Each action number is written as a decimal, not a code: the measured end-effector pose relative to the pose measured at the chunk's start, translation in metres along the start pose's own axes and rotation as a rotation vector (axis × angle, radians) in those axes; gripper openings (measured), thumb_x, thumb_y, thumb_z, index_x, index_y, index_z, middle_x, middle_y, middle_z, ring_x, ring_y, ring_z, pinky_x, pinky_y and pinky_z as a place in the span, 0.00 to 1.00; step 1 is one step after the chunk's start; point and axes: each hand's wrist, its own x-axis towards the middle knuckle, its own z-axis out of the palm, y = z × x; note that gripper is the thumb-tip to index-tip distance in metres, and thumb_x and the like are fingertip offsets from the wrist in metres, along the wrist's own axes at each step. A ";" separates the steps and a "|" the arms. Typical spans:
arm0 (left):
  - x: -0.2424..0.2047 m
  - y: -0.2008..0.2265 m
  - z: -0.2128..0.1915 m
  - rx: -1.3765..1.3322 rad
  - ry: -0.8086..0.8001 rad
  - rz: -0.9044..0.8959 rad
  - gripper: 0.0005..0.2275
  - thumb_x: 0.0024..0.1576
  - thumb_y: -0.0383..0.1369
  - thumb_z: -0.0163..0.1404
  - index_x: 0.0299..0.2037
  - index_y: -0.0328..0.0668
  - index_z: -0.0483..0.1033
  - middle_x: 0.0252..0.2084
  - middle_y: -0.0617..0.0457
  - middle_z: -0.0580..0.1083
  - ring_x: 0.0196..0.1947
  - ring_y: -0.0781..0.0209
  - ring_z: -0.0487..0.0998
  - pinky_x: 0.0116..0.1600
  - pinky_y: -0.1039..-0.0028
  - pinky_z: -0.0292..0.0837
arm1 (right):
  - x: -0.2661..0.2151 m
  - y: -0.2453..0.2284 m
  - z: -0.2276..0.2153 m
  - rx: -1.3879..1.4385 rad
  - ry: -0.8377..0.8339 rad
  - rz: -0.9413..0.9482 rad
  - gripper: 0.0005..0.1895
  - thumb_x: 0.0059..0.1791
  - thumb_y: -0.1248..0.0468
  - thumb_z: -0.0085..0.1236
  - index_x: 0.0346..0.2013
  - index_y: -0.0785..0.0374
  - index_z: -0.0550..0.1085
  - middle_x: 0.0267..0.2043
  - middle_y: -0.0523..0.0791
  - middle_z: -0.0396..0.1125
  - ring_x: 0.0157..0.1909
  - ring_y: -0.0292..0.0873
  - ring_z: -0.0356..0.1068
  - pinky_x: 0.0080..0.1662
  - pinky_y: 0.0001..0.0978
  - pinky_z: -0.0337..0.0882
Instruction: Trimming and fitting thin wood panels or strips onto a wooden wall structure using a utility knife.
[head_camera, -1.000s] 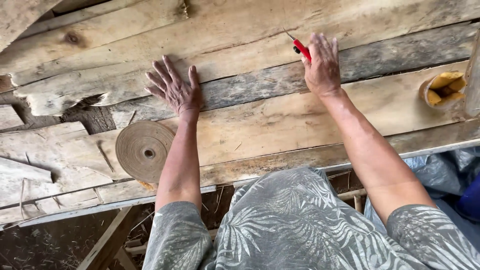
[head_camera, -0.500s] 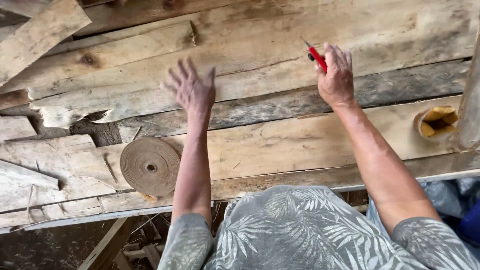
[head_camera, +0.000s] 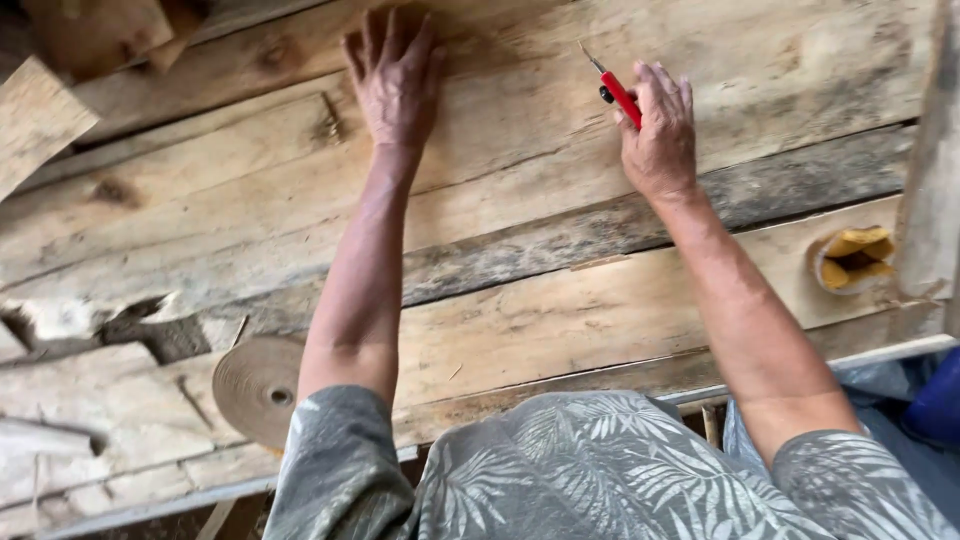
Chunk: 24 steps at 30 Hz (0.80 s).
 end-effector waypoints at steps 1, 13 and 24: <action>0.001 -0.002 0.004 0.010 0.085 0.028 0.15 0.67 0.46 0.50 0.61 0.61 0.78 0.67 0.48 0.68 0.70 0.32 0.56 0.71 0.35 0.38 | -0.003 0.000 -0.007 -0.007 0.112 0.001 0.14 0.59 0.67 0.53 0.56 0.74 0.67 0.62 0.61 0.69 0.68 0.65 0.61 0.67 0.62 0.54; 0.001 -0.016 0.030 -0.128 0.282 -0.015 0.11 0.63 0.44 0.59 0.53 0.58 0.86 0.60 0.46 0.76 0.70 0.40 0.58 0.73 0.45 0.33 | -0.101 -0.032 -0.010 0.555 0.420 0.776 0.05 0.54 0.70 0.59 0.41 0.60 0.71 0.35 0.42 0.72 0.32 0.36 0.76 0.36 0.25 0.80; 0.007 -0.010 0.022 -0.130 0.311 -0.015 0.10 0.63 0.36 0.59 0.54 0.57 0.86 0.61 0.53 0.76 0.70 0.47 0.58 0.73 0.47 0.29 | -0.092 -0.017 0.000 0.808 0.471 0.872 0.10 0.50 0.75 0.64 0.40 0.64 0.72 0.36 0.43 0.70 0.33 0.37 0.75 0.36 0.26 0.84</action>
